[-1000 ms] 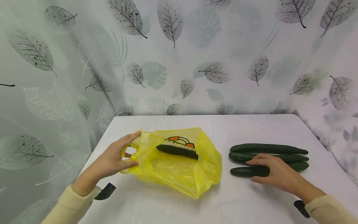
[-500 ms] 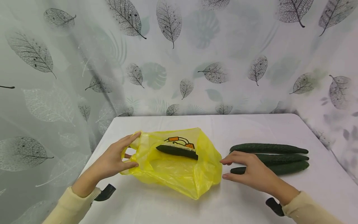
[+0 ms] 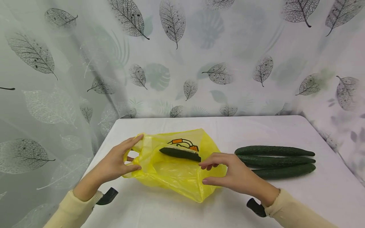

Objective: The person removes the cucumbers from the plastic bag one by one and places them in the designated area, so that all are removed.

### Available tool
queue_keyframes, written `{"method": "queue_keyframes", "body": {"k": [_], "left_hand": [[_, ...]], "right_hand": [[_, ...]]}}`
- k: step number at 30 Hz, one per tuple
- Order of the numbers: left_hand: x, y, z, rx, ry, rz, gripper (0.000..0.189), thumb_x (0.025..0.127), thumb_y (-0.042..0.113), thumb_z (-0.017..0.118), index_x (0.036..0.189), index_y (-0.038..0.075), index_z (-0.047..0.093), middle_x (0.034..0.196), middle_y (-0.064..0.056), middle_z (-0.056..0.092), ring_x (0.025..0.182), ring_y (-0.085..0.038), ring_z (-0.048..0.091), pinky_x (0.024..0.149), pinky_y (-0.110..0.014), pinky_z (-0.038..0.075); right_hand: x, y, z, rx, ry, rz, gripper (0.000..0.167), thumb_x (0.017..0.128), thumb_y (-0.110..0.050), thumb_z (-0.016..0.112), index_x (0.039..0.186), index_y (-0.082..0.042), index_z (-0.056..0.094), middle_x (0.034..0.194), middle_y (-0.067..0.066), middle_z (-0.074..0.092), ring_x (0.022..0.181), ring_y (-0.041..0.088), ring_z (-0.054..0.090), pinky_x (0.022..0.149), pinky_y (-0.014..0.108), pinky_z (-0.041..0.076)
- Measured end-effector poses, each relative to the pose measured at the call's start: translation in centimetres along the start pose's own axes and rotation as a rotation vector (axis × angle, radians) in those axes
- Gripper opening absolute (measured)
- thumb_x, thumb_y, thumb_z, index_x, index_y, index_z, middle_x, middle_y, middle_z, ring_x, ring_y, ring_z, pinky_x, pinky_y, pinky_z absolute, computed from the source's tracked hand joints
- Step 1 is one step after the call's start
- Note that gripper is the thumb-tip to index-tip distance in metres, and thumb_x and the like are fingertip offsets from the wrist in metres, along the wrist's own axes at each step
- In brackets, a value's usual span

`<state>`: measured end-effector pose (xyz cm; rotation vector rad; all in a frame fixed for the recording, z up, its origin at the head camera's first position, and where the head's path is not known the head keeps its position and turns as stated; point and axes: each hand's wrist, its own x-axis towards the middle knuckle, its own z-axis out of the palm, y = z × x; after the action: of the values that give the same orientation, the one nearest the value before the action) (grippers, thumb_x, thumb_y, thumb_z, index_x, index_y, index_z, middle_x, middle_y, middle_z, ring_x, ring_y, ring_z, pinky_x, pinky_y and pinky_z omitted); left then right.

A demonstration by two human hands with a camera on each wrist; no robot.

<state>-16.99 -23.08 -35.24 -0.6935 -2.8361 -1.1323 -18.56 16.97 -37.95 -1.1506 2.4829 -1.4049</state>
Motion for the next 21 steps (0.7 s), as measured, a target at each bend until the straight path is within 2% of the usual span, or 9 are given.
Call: {"method": "queue_keyframes", "body": {"k": [6,9,12,15,18,21], "left_hand": [[0.0,0.2,0.1,-0.011,-0.001,0.007,0.103,0.075,-0.007,0.086,0.16,0.009,0.031,0.154,-0.01,0.041,0.116,-0.029,0.058,0.082,-0.024,0.059],[0.0,0.2,0.1,-0.005,0.007,0.009,0.103,0.074,-0.007,0.086,0.16,0.01,0.031,0.154,-0.011,0.041,0.115,-0.028,0.058,0.081,-0.024,0.059],[0.1,0.3,0.1,-0.004,0.009,0.009,0.103,0.075,-0.007,0.086,0.16,0.01,0.031,0.155,-0.011,0.04,0.116,-0.028,0.058,0.081,-0.024,0.059],[0.1,0.3,0.1,-0.007,0.008,0.009,0.103,0.075,-0.007,0.086,0.16,0.01,0.031,0.155,-0.011,0.04,0.116,-0.029,0.058,0.081,-0.025,0.059],[0.1,0.4,0.1,-0.006,0.006,0.007,0.103,0.075,-0.007,0.086,0.16,0.01,0.031,0.155,-0.011,0.041,0.116,-0.028,0.058,0.081,-0.025,0.059],[0.2,0.3,0.1,-0.003,0.007,0.003,0.103,0.075,-0.007,0.086,0.16,0.011,0.031,0.155,-0.01,0.04,0.116,-0.028,0.058,0.081,-0.025,0.059]], "right_hand": [[1.9,-1.4,1.3,0.145,-0.037,-0.011,0.037,0.086,-0.025,0.084,0.121,-0.027,0.072,0.112,-0.008,0.071,0.098,0.015,0.064,0.088,0.036,0.056],[3.0,-2.0,1.9,0.257,-0.044,-0.035,0.039,0.087,-0.017,0.082,0.125,-0.021,0.071,0.116,-0.002,0.071,0.1,0.02,0.066,0.091,0.038,0.057],[4.1,-2.5,2.6,0.402,-0.043,-0.049,0.039,0.088,-0.007,0.08,0.125,-0.012,0.07,0.116,0.009,0.07,0.098,0.027,0.067,0.088,0.039,0.058],[4.9,-3.2,3.1,0.586,-0.052,-0.002,0.038,0.089,-0.003,0.077,0.125,-0.002,0.068,0.115,0.017,0.068,0.098,0.029,0.067,0.087,0.04,0.059],[5.6,-3.7,3.6,0.729,-0.047,0.07,0.04,0.09,-0.004,0.075,0.128,0.003,0.065,0.115,0.017,0.068,0.102,0.028,0.066,0.09,0.041,0.058],[6.4,-4.1,4.0,0.803,-0.027,0.123,0.041,0.092,-0.006,0.074,0.13,0.003,0.064,0.117,0.016,0.067,0.104,0.026,0.066,0.094,0.041,0.057]]}}
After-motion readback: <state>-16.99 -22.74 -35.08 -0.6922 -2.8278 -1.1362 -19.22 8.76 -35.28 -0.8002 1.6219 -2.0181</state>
